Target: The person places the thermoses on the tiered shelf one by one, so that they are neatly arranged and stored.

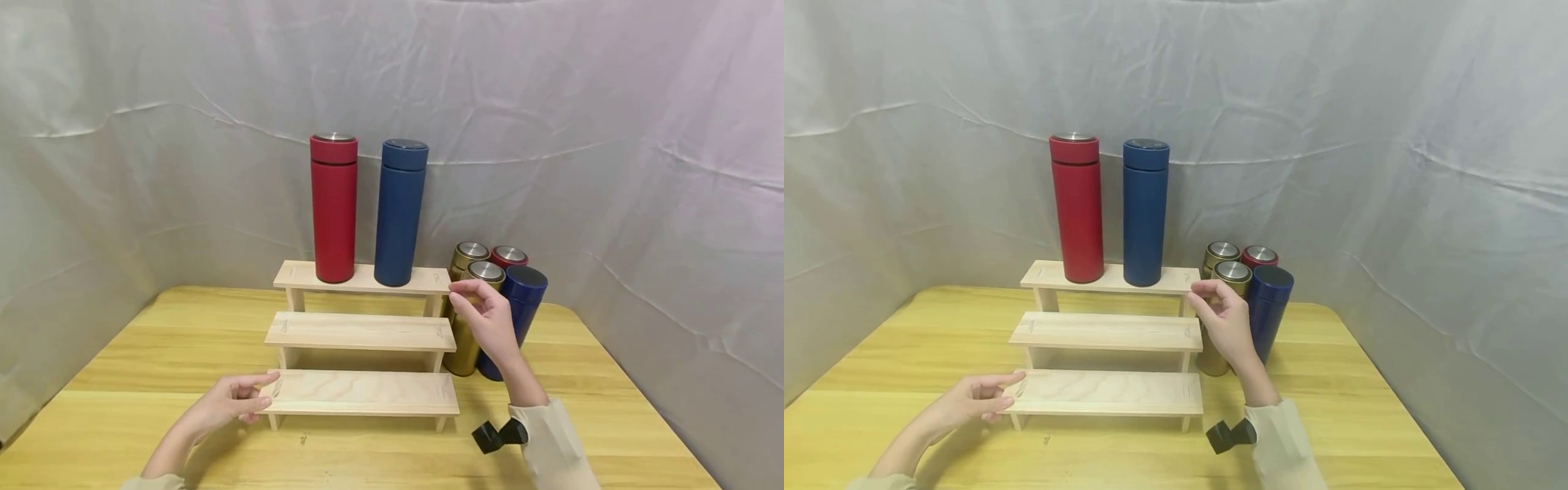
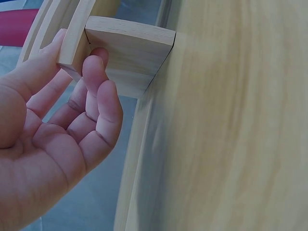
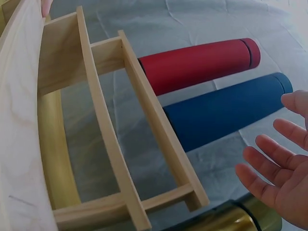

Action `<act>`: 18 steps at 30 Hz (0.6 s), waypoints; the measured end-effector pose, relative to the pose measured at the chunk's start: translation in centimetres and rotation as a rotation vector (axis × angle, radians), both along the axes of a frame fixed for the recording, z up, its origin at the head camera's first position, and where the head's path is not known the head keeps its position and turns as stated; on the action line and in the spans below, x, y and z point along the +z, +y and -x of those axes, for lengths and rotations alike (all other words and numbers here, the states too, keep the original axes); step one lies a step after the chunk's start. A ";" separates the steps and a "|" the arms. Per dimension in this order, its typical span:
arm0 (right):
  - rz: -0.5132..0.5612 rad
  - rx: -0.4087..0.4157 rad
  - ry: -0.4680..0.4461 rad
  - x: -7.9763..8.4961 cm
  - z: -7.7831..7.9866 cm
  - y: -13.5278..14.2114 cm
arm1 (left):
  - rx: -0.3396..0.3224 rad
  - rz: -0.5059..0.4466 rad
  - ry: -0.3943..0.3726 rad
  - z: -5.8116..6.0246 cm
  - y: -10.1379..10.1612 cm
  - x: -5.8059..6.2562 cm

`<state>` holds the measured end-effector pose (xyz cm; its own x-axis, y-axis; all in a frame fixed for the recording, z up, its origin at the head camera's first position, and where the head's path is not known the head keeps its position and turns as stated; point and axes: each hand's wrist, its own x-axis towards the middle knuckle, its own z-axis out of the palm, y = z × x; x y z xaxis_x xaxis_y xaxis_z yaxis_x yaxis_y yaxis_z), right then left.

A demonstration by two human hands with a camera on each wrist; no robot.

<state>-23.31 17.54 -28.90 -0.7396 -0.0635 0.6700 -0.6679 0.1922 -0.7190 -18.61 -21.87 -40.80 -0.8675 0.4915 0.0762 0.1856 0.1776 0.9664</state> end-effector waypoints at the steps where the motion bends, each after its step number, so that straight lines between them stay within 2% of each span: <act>1: 0.008 -0.004 -0.005 -0.1 -0.1 0.1 | 0.000 -0.001 -0.001 0.0 0.0 0.0; 7: 0.035 -0.019 -0.014 -1.2 -0.4 1.0 | 0.014 -0.008 -0.017 -0.2 0.0 -0.1; 12: 0.074 -0.010 0.023 -2.4 -0.1 2.4 | 0.010 -0.010 -0.013 -0.1 0.0 -0.1; 13: 0.096 0.037 0.048 -3.9 1.4 3.3 | 0.007 -0.010 -0.010 -0.1 0.0 -0.1; 16: 0.128 0.063 0.056 -5.4 2.5 4.9 | 0.001 -0.009 -0.001 0.0 0.0 -0.1; 18: 0.130 0.080 0.080 -8.5 5.5 7.3 | -0.001 -0.009 0.001 0.0 0.0 -0.1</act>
